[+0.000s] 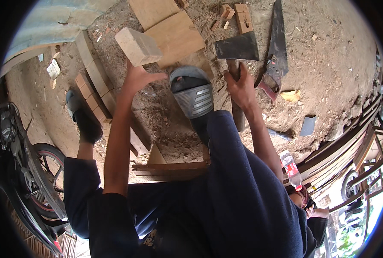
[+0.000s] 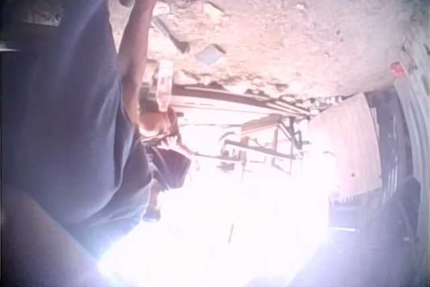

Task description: The person sits on the ground and uses a small axe to carve and shape a rectangular piece of wood. They repeatedly strike the wood, rotate it, and inspect the carved edges throughout the clip.

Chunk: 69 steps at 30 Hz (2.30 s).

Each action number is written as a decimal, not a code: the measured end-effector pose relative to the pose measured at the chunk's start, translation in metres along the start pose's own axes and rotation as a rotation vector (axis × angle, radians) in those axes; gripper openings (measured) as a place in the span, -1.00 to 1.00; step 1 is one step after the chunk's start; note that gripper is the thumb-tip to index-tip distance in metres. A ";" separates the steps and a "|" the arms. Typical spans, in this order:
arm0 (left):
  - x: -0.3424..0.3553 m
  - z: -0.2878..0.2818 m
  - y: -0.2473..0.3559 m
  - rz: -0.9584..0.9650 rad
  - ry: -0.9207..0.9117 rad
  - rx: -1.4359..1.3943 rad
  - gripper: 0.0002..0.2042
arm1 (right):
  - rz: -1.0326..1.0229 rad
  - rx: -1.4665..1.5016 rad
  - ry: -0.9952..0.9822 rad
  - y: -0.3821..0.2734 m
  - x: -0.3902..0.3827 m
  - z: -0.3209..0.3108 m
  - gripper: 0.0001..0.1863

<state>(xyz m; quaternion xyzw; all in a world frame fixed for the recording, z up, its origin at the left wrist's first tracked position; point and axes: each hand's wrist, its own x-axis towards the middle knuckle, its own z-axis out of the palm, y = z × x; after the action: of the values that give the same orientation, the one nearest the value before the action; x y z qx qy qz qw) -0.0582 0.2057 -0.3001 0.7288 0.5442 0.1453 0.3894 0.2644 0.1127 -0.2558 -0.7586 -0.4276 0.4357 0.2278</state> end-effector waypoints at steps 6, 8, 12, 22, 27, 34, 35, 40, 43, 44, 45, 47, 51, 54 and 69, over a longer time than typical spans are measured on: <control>0.015 -0.001 0.020 0.008 -0.059 0.017 0.15 | -0.065 -0.010 -0.034 -0.019 0.007 0.003 -0.52; 0.021 0.003 0.021 0.068 -0.016 -0.062 0.29 | -0.060 0.004 -0.049 -0.024 0.011 0.004 -0.52; 0.024 0.006 0.005 0.160 0.032 -0.067 0.31 | -0.116 -0.023 -0.038 -0.031 0.015 0.011 -0.54; -0.005 0.004 0.002 0.073 0.114 0.077 0.26 | -0.222 -0.015 0.081 -0.055 0.026 0.020 -0.54; -0.004 0.012 -0.002 0.152 0.170 0.144 0.25 | -0.278 -0.086 0.005 -0.048 0.030 0.028 -0.53; -0.009 0.010 -0.007 0.172 0.211 0.191 0.22 | -0.311 -0.030 -0.002 -0.060 0.024 0.032 -0.52; -0.006 0.009 -0.006 0.190 0.211 0.179 0.21 | -0.318 -0.042 0.029 -0.061 0.024 0.029 -0.51; -0.004 0.006 -0.002 0.191 0.177 0.154 0.20 | -0.317 -0.213 -0.061 -0.042 0.035 0.026 -0.54; -0.009 0.005 -0.011 0.189 0.173 0.164 0.21 | -0.373 -0.114 -0.013 -0.051 0.020 0.026 -0.55; -0.008 0.006 -0.008 0.171 0.164 0.155 0.21 | -0.398 -0.083 0.018 -0.051 0.016 0.024 -0.55; -0.007 0.007 -0.007 0.152 0.155 0.146 0.21 | -0.415 -0.149 -0.005 -0.050 0.017 0.025 -0.57; -0.005 0.008 -0.011 0.182 0.143 0.123 0.21 | -0.448 -0.283 -0.043 -0.041 0.028 0.029 -0.62; -0.006 0.006 -0.007 0.165 0.110 0.045 0.20 | -0.477 -0.223 -0.090 -0.042 0.042 0.034 -0.57; -0.008 0.004 -0.005 0.163 0.115 0.056 0.21 | -0.469 -0.109 -0.031 -0.053 0.035 0.033 -0.56; -0.007 -0.022 0.012 -0.002 -0.122 -0.024 0.25 | -0.405 -0.142 -0.011 -0.031 0.035 0.009 -0.48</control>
<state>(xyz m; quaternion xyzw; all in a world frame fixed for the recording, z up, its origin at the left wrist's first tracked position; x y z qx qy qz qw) -0.0665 0.2067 -0.2750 0.7309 0.5183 0.1068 0.4309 0.2519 0.1585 -0.2546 -0.6691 -0.6020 0.3538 0.2544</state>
